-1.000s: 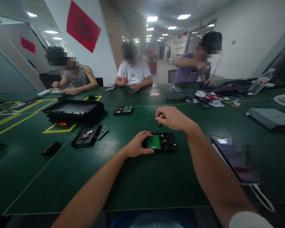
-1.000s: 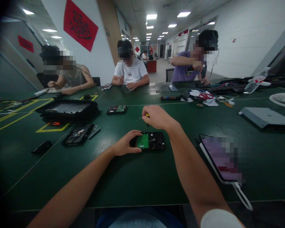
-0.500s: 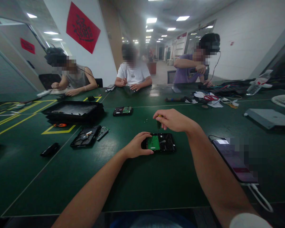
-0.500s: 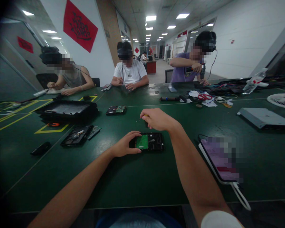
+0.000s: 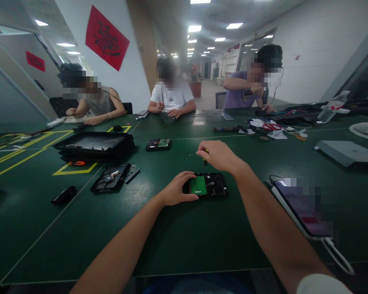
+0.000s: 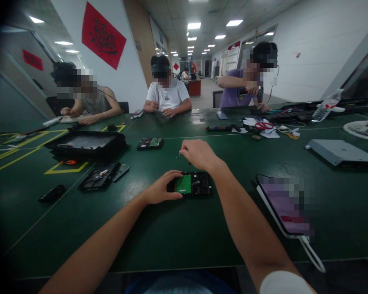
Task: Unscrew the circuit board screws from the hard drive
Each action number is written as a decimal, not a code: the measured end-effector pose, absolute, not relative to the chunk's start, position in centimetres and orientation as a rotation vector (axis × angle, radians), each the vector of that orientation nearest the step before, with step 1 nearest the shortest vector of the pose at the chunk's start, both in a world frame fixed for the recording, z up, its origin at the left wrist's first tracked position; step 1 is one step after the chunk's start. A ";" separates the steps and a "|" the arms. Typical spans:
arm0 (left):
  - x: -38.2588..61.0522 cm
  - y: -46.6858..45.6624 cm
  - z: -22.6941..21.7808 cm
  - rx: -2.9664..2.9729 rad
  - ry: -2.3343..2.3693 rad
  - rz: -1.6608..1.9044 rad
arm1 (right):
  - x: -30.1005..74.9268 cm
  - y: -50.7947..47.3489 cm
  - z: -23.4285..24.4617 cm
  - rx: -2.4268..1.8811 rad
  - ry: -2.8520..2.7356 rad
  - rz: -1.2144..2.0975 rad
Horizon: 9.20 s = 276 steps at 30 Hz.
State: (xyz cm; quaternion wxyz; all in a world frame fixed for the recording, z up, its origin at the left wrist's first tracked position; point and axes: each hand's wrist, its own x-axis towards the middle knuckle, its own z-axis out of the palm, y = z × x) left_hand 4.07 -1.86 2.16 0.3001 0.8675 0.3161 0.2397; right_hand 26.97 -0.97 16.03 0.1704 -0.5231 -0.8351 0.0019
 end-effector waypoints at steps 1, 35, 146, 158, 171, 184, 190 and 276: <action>4.1 -1.9 2.1 2.302 0.840 0.639 | 27.0 -0.9 16.0 -1.513 -2.384 0.005; 4.1 -1.8 2.2 2.302 0.837 0.632 | 26.8 -1.5 15.2 -1.544 -2.504 0.008; 4.0 -1.7 2.4 2.223 0.834 0.575 | 27.2 -2.0 16.1 -1.449 -2.458 0.198; 4.0 -1.6 2.3 2.298 0.896 0.529 | 27.2 -1.9 15.8 -1.419 -2.402 0.241; 4.2 -1.3 3.1 2.378 0.891 0.510 | 26.1 -0.9 12.3 -1.418 -2.170 0.090; 3.4 -1.2 2.6 2.401 0.892 0.560 | 25.7 -2.6 5.7 -1.142 -1.811 0.039; 3.1 -1.2 2.1 2.318 0.898 0.569 | 26.4 -2.4 5.3 -1.110 -1.784 0.076; 3.1 -1.0 2.0 2.302 0.868 0.585 | 26.4 -1.9 2.8 -1.045 -1.585 0.059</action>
